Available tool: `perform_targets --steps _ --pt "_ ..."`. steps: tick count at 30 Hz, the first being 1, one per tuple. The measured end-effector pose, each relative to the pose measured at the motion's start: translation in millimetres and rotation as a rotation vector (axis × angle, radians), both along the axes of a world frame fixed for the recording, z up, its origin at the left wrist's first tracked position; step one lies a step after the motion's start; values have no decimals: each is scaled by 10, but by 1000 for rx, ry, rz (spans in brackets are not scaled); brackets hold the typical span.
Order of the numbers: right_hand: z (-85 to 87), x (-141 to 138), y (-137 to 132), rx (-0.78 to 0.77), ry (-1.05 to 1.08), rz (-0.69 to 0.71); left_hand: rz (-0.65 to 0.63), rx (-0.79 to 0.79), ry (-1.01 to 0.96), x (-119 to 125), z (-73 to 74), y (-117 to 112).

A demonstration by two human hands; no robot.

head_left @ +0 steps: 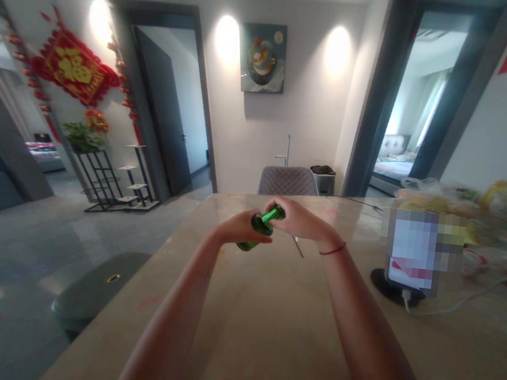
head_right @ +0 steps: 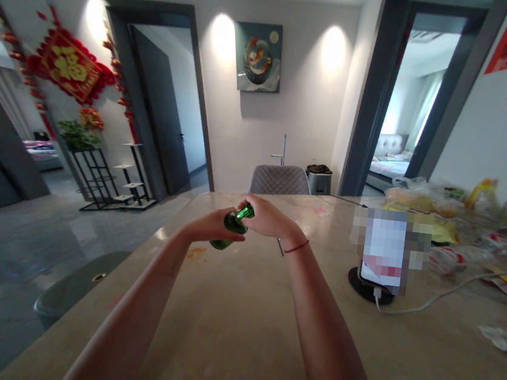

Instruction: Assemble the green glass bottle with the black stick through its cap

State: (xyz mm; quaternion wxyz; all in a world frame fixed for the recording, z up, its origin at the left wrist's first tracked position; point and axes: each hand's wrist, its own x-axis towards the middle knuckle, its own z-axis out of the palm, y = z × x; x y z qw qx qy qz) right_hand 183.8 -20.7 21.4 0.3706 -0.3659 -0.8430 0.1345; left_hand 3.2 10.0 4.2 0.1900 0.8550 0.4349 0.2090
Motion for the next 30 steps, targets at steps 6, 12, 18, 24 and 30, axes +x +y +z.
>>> perform_targets --steps 6,12,18,24,30 --pt "5 31 11 -79 5 2 -12 -20 -9 21 8 -32" --pt "45 35 -29 -145 -112 -273 -11 4 -17 19 17 -44" --pt "71 53 -75 -99 -111 -154 17 -36 7 17 35 -59" --pt "56 52 -57 -136 -121 -190 -2 -37 -6 13 66 -93" --pt "40 38 -44 -114 -25 -134 -3 -33 -4 -1 98 -111"
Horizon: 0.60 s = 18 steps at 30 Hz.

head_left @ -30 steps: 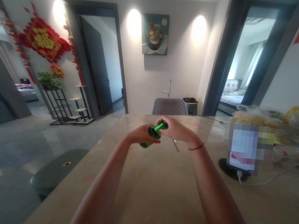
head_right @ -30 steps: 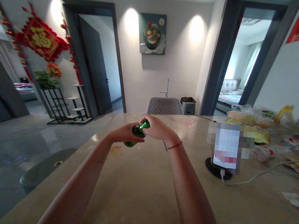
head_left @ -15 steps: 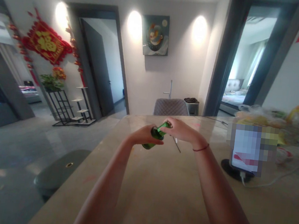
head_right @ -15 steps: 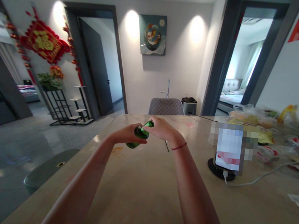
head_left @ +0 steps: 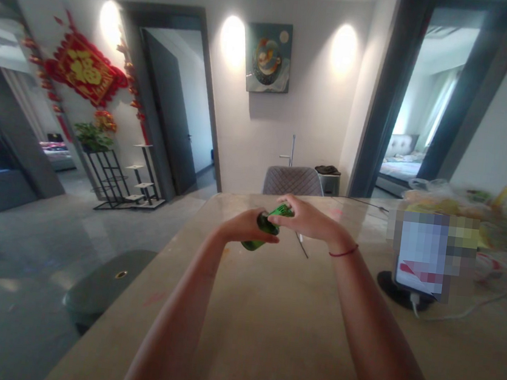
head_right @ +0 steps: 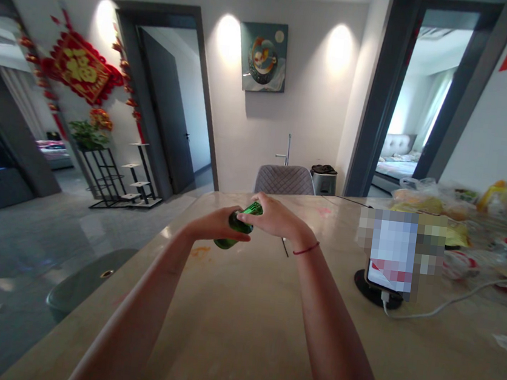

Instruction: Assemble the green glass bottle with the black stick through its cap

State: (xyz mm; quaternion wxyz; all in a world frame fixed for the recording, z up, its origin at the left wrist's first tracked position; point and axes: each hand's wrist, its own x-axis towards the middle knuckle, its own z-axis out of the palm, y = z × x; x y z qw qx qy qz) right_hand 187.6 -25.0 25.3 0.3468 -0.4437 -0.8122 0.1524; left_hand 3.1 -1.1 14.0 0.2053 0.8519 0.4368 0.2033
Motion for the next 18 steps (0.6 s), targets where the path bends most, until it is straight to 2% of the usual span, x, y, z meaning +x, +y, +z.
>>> perform_targets --steps 4,10,15,18 --pt "4 -14 1 28 46 -38 2 25 14 -2 4 -3" --pt "-41 26 26 66 93 81 21 16 41 -4 3 -4" --pt "-43 32 41 21 75 0 13 31 48 -2 3 -6" --pt "-18 27 15 32 58 28 16 24 49 1 6 -8"
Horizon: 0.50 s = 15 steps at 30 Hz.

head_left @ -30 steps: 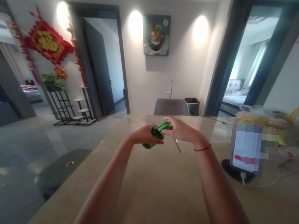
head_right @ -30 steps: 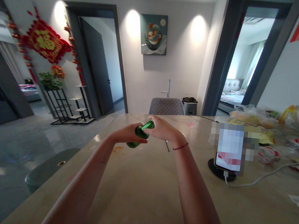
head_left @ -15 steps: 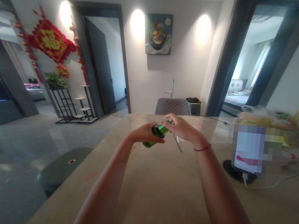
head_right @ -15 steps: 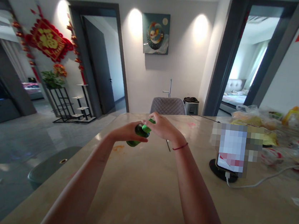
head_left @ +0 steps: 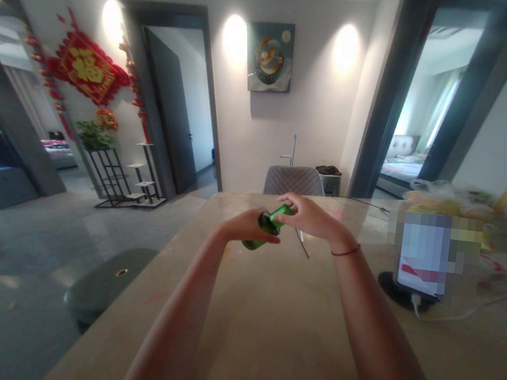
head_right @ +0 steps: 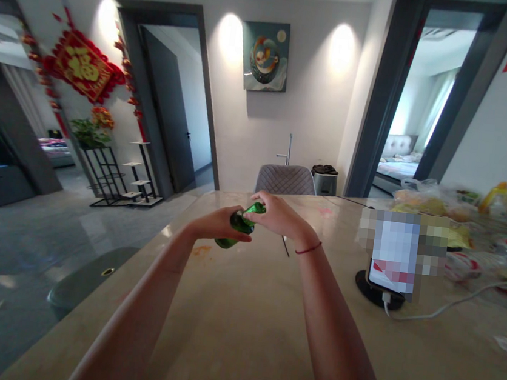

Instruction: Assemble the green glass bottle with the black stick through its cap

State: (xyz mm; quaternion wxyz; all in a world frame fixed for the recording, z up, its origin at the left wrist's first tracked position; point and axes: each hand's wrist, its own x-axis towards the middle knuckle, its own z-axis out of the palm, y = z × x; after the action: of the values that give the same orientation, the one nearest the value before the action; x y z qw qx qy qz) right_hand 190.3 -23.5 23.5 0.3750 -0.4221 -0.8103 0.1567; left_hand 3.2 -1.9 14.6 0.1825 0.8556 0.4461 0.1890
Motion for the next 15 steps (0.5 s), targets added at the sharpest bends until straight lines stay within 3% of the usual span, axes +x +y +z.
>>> perform_targets --steps 4,9,15 --pt "9 -4 -20 -2 12 50 15 -17 4 4 5 -6" --pt "8 -1 4 -3 35 -6 7 -4 -14 5 6 -6" --pt "10 18 -2 -4 35 95 10 -24 -4 -6 -18 21"
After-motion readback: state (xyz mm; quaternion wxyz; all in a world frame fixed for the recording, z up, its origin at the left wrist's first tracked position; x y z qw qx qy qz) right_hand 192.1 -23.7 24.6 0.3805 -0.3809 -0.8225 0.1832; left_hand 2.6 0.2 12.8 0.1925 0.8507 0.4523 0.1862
